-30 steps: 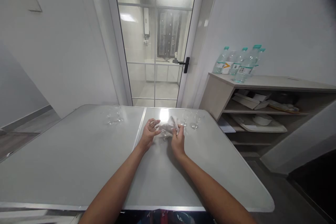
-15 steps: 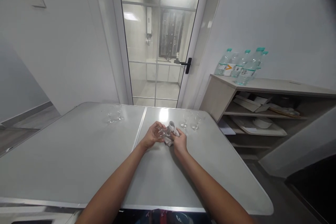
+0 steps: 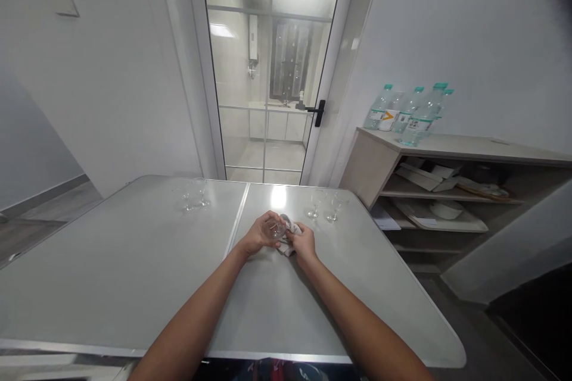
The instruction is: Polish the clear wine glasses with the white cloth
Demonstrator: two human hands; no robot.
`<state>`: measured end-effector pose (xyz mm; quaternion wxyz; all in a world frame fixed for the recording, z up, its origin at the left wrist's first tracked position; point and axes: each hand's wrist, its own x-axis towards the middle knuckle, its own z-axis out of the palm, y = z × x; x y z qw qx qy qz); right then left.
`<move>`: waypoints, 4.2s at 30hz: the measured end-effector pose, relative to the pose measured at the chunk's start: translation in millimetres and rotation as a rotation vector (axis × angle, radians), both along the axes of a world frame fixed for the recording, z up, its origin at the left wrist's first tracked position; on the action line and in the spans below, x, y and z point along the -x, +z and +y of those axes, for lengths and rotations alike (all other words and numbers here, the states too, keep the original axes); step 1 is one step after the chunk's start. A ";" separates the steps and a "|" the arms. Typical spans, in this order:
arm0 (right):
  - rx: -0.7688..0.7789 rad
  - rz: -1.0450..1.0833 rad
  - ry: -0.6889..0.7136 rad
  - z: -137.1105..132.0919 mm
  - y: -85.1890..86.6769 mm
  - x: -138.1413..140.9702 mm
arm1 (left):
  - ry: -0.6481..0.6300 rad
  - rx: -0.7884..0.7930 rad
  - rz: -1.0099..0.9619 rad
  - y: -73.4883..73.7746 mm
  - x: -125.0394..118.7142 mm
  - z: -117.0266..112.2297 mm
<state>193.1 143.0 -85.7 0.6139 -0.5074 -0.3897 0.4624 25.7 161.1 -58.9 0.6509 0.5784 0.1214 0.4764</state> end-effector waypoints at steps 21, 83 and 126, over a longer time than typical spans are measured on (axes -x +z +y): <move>-0.179 -1.405 0.413 -40.5 40.6 10.1 | 0.432 0.031 0.040 -11.4 -4.6 9.6; 0.064 -1.435 0.176 24.3 15.6 -49.4 | 1.174 0.494 -0.412 -19.2 114.7 67.7; -0.216 -1.305 0.037 0.2 42.8 -36.2 | 0.705 0.620 -0.614 5.8 70.4 68.2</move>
